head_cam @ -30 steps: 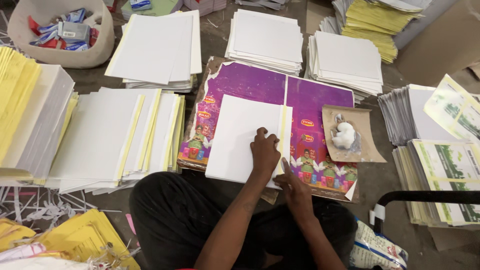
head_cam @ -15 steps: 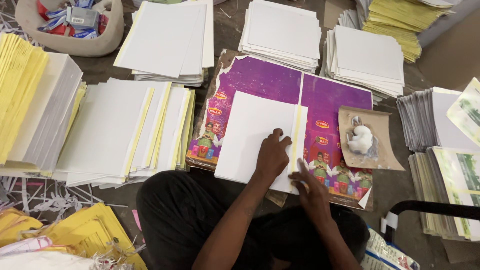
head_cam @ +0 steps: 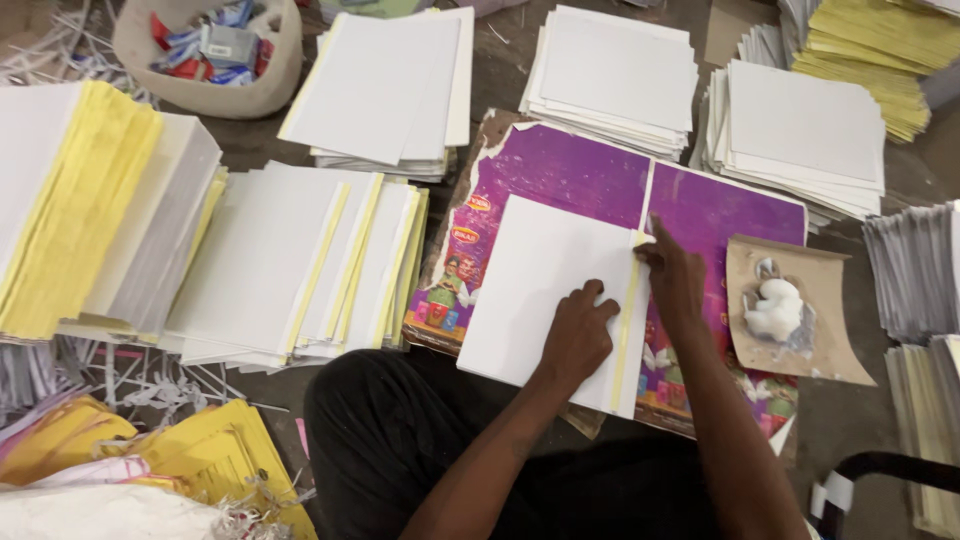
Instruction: The person sits on the floor and applies glue to the spine of a white paper sheet using a small brush. They then press the glued edge onto a stack of similar sheets, repeating the process for multiple sheets.
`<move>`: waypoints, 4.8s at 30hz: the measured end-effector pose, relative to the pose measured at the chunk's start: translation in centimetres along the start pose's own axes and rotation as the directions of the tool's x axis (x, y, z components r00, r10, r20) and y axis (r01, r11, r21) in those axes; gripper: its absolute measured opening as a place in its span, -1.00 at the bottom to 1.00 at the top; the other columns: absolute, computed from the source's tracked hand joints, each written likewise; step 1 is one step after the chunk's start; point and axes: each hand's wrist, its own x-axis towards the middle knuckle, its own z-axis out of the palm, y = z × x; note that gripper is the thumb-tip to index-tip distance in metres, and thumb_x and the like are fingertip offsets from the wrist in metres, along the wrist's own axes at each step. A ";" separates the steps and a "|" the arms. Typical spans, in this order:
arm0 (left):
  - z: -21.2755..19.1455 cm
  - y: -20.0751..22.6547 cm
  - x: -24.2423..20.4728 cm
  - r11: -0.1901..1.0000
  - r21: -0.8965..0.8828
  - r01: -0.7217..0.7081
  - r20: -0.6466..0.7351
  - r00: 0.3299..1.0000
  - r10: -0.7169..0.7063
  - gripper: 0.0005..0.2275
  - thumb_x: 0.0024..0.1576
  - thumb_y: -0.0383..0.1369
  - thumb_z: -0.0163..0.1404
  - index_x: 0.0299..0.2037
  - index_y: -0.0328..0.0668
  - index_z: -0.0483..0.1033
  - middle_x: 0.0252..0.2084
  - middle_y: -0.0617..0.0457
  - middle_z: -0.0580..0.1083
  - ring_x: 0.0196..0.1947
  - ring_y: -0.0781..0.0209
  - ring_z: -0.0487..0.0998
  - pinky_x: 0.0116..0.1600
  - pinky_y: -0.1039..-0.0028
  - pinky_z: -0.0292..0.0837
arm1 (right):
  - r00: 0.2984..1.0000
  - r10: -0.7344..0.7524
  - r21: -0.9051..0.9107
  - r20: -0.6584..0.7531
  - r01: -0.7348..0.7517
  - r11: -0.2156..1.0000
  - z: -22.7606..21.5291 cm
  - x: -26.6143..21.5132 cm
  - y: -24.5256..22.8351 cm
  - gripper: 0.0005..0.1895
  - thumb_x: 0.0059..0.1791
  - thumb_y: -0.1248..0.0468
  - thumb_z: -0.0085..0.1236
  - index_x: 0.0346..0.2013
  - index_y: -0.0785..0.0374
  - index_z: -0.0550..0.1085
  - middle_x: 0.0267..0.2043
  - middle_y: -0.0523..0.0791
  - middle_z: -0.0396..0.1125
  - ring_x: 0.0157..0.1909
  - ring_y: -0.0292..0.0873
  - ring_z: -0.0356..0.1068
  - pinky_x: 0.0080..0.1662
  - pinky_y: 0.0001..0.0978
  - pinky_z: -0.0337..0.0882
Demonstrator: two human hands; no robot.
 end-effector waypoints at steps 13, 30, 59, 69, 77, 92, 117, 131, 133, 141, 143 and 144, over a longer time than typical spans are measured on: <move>2.7 -3.0 0.6 0.969 -0.216 0.121 -0.021 0.991 -0.129 -0.78 0.04 -0.57 0.00 -0.13 -0.31 0.62 0.10 -0.24 0.45 0.00 -0.16 0.54 0.16 0.17 0.47 | 0.936 0.113 0.067 -0.334 -0.096 0.993 -3.1 -4.0 -4.4 -0.34 0.21 0.44 -0.13 0.59 0.18 -0.04 0.19 0.03 0.49 0.00 -0.08 0.56 -0.09 -0.30 0.50; -12.1 -9.0 -1.0 0.810 0.087 0.580 -0.011 0.814 -0.581 -0.50 -0.14 -0.15 0.41 -0.13 -0.37 0.58 -0.15 -0.20 0.58 -0.18 -0.04 0.62 -0.07 0.22 0.53 | 0.826 0.322 0.500 -0.462 -0.058 0.864 -4.3 -16.7 -8.3 -0.25 0.25 0.22 -0.08 0.58 0.28 -0.25 0.15 0.13 0.49 0.05 -0.01 0.60 0.05 -0.33 0.52; -35.2 -32.3 -9.8 0.494 0.631 0.599 -0.478 0.801 -0.360 -0.69 0.32 -0.37 0.06 0.16 -0.47 0.44 0.08 -0.41 0.42 0.04 -0.34 0.48 0.13 -0.05 0.38 | 0.871 0.283 0.431 -0.401 -0.093 0.898 -3.1 -17.1 -7.5 -0.25 0.28 0.31 -0.09 0.61 0.29 -0.28 0.15 0.13 0.49 0.05 0.00 0.59 0.09 -0.25 0.56; -14.9 -6.2 1.7 0.986 0.167 0.017 0.003 1.000 -0.017 -0.64 0.20 -0.53 -0.04 0.23 -0.25 0.43 0.22 -0.20 0.35 0.13 -0.17 0.44 0.13 0.15 0.43 | 0.918 0.263 0.530 -0.296 -0.071 0.845 -2.3 -17.2 -4.4 -0.56 0.22 0.39 -0.17 0.43 0.28 0.24 0.33 0.01 0.37 0.25 -0.05 0.47 0.12 -0.25 0.46; -2.4 2.3 2.3 0.990 0.127 -0.064 0.035 0.998 0.060 -0.84 0.22 -0.45 0.05 -0.03 -0.25 0.56 -0.15 -0.06 0.47 -0.11 -0.04 0.51 -0.05 0.22 0.48 | 0.936 0.276 0.473 -0.220 -0.145 0.869 -3.9 -16.4 -5.8 -0.35 0.14 0.57 -0.18 0.53 0.19 0.13 0.43 0.04 0.28 0.22 -0.13 0.32 0.17 -0.34 0.37; 0.2 1.9 2.0 0.971 0.226 -0.082 0.006 0.997 0.083 -0.87 0.23 -0.52 -0.02 -0.05 -0.29 0.46 -0.13 -0.06 0.41 -0.23 -0.02 0.44 -0.14 0.23 0.43 | 0.987 0.099 0.156 -0.128 -0.079 0.985 -4.5 -11.1 -3.0 -0.20 -0.04 0.66 -0.22 0.48 0.11 0.21 0.51 0.12 0.10 0.54 0.17 0.11 0.48 -0.01 0.16; 0.5 0.5 1.9 0.972 0.218 -0.086 0.042 0.996 0.079 -0.69 0.03 -0.62 0.01 0.01 -0.32 0.42 -0.09 -0.09 0.37 -0.14 -0.03 0.46 -0.06 0.22 0.44 | 0.829 -0.020 -0.567 0.559 0.399 0.721 -5.7 -9.1 0.1 0.05 -0.13 0.63 -0.03 0.54 -0.31 0.10 0.65 -0.05 -0.24 0.63 -0.01 -0.34 0.49 0.04 -0.48; 0.8 0.5 1.5 0.965 0.238 -0.108 -0.013 0.993 0.114 -0.82 0.16 -0.46 0.03 -0.05 -0.26 0.42 -0.11 -0.07 0.38 -0.13 -0.04 0.46 -0.08 0.20 0.44 | 0.828 -0.201 -0.363 0.523 0.430 0.827 -9.4 -22.5 -7.6 -0.27 0.04 0.40 -0.09 0.53 0.09 0.10 0.60 0.08 -0.13 0.62 0.11 -0.21 0.52 0.13 -0.24; 0.5 0.8 1.6 0.966 0.239 -0.095 -0.006 0.995 0.099 -0.79 0.21 -0.30 0.08 -0.08 -0.24 0.42 -0.12 -0.07 0.38 -0.14 -0.05 0.46 -0.10 0.17 0.42 | 0.837 -0.218 -0.382 0.502 0.440 0.813 -9.6 -22.9 -7.8 -0.30 0.04 0.36 -0.08 0.50 0.05 0.15 0.59 0.06 -0.11 0.61 0.09 -0.19 0.51 0.12 -0.21; 2.4 2.6 2.5 0.896 0.443 0.038 0.100 0.991 -0.091 -0.20 -0.22 0.24 0.28 -0.06 -0.37 0.39 -0.11 -0.12 0.38 -0.17 -0.04 0.42 -0.15 0.17 0.42 | 0.952 -0.288 -0.309 0.107 0.307 0.900 -9.8 -23.8 -6.6 -0.36 0.01 0.50 0.01 0.37 -0.01 0.35 0.53 0.05 0.06 0.58 0.10 -0.03 0.50 0.11 -0.04; 3.1 2.8 2.5 0.874 0.481 0.073 0.099 0.986 -0.136 -0.23 -0.21 0.18 0.29 -0.03 -0.35 0.38 -0.07 -0.12 0.37 -0.14 -0.03 0.42 -0.14 0.18 0.43 | 0.973 -0.221 -0.288 0.068 0.231 0.929 -9.8 -23.9 -6.5 -0.35 -0.02 0.55 -0.01 0.35 0.04 0.37 0.52 0.06 0.08 0.58 0.11 0.00 0.49 0.10 -0.01; 3.2 2.8 2.6 0.861 0.501 0.090 0.096 0.983 -0.159 -0.25 -0.20 0.15 0.30 -0.01 -0.34 0.38 -0.05 -0.11 0.36 -0.13 -0.03 0.41 -0.13 0.19 0.43 | 0.974 -0.220 -0.281 0.056 0.227 0.933 -9.8 -23.8 -6.4 -0.35 -0.01 0.57 -0.02 0.35 0.05 0.37 0.52 0.06 0.09 0.57 0.10 0.01 0.49 0.09 0.00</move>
